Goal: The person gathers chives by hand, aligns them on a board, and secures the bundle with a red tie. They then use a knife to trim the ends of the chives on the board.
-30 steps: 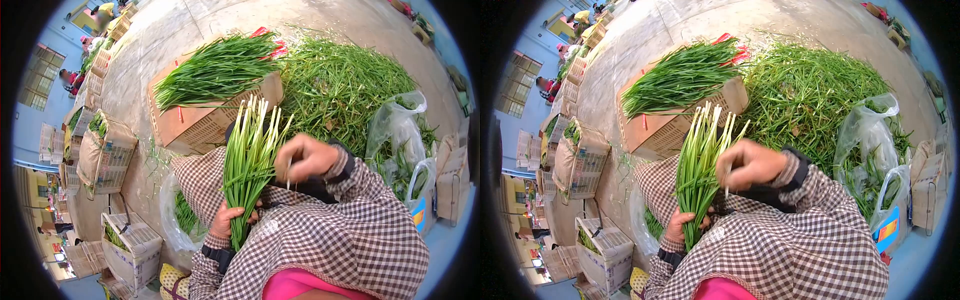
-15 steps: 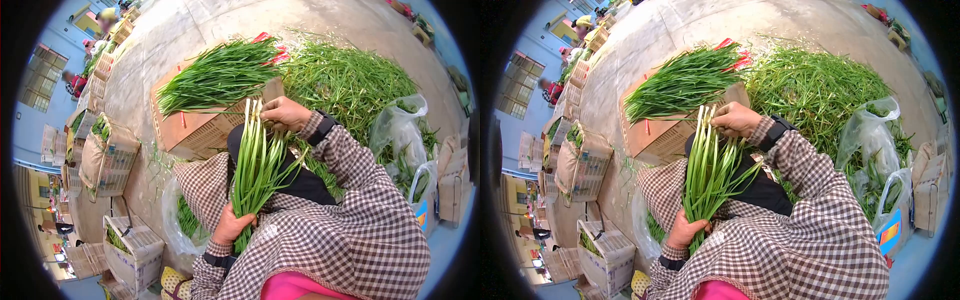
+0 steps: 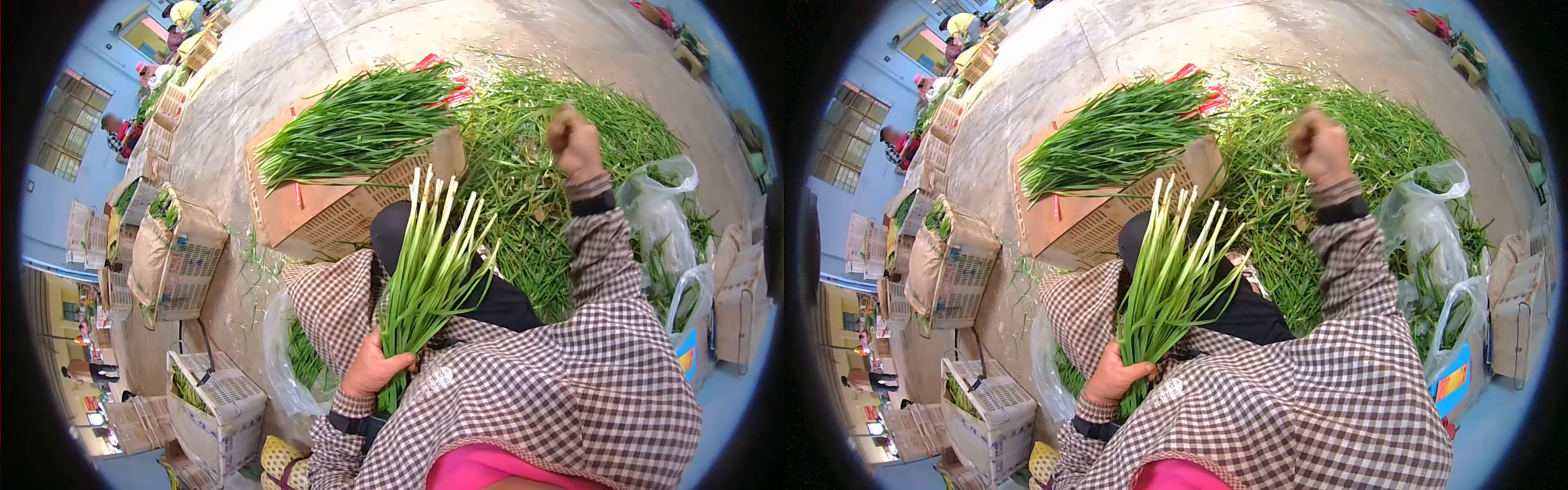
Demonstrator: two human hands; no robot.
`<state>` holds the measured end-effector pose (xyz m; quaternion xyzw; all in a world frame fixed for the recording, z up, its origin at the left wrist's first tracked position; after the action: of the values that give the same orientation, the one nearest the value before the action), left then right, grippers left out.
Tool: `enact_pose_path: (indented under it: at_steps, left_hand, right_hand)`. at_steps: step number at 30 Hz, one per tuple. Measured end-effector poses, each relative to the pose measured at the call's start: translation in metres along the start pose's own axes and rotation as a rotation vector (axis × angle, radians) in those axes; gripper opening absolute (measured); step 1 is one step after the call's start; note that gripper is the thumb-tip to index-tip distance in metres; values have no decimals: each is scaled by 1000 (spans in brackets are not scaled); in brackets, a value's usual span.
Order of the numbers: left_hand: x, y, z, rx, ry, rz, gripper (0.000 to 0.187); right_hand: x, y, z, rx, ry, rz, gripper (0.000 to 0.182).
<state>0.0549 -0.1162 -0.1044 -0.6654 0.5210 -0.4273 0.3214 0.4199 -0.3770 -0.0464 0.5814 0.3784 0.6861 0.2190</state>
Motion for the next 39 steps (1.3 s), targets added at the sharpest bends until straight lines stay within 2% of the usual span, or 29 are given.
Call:
enact_pose_path:
  at_steps: [1, 2, 4, 5, 7, 9, 11, 12, 14, 15, 16, 18, 19, 20, 22, 24, 26, 28, 30, 31, 33, 34, 36, 38, 39]
  left_hand:
    - [2, -5, -1, -1, -3, 42, 42]
    - [3, -7, -3, 3, -2, 40, 42]
    - [1, -23, -2, 117, -37, 341, 44]
    - [5, -34, -3, 163, -51, 423, 47]
    - [7, -40, -3, 220, -62, 537, 45]
    - [9, -47, -5, 268, -65, 655, 43]
    - [10, -59, -8, 348, -90, 825, 43]
    - [10, -65, -10, 351, -91, 829, 43]
    - [12, -90, -19, 488, -166, 1049, 57]
    - [8, -100, -24, 533, -231, 1150, 68]
    - [4, -105, -27, 527, -248, 1146, 68]
    - [-5, -118, -35, 511, -345, 1329, 75]
    - [-5, -126, -38, 565, -402, 1412, 77]
    - [-9, -127, -36, 563, -404, 1412, 77]
    - [-8, -128, -36, 683, -457, 1614, 73]
    - [-10, -115, -28, 668, -442, 1666, 67]
    - [-5, -99, -21, 701, -390, 1718, 63]
    - [-3, -91, -19, 720, -382, 1718, 61]
    - [-1, -89, -20, 754, -413, 1773, 62]
    - [0, -88, -20, 745, -401, 1769, 64]
    - [0, -87, -18, 738, -396, 1770, 64]
    - [0, -85, -18, 727, -383, 1775, 65]
    - [1, -85, -17, 713, -368, 1779, 65]
    - [1, -87, -18, 698, -365, 1788, 66]
    - [2, -88, -18, 698, -341, 1781, 66]
  right_hand:
    - [-34, 40, -1, -245, -370, -302, 14]
    - [-60, 58, 5, -331, -459, -291, 21]
    - [-69, 79, 13, -312, -594, -1139, 42]
    - [-54, 82, 8, -319, -592, -1139, 42]
    - [17, 42, -6, -67, -181, -1360, 58]
    - [90, 4, -29, -180, 213, -1141, 58]
    - [144, -32, -54, -335, 604, -1167, 58]
    - [161, -38, -65, -565, 721, -1289, 51]
    - [154, -50, -62, -353, 757, -1357, 31]
    - [147, -52, -60, -213, 747, -1226, 26]
    - [140, -54, -60, -72, 736, -1095, 21]
    - [144, -41, -76, -125, 815, -951, 18]
    - [144, -36, -84, -107, 820, -898, 16]
    - [143, -33, -90, -92, 823, -847, 14]
    - [125, -48, -96, 63, 702, -614, 13]
    - [106, -70, -99, 130, 542, -686, 13]
    - [75, -90, -93, 261, 308, -609, 14]
    - [34, -80, -77, 242, -60, -376, 13]
    - [5, -64, -67, 204, -197, -206, 14]
    - [2, -59, -68, 204, -198, -209, 14]
    - [34, -46, -72, 224, 114, -815, 17]
    - [39, -52, -79, 231, 111, -816, 17]
    - [105, -56, -104, -222, 464, -1107, 20]
    - [132, -76, -123, -421, 590, -1323, 23]
    - [129, -91, -123, -411, 594, -1449, 21]
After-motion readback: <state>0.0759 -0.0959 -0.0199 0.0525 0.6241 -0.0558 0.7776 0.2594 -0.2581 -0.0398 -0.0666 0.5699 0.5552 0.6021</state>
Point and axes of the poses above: each hand's wrist, its own z-axis towards the middle knuckle, its own x-axis out of the palm, y = z × x, the point moved 9 cm from there along z, towards the middle knuckle, and after that the axes turned 3 degrees about x, right-handed, at the moved point
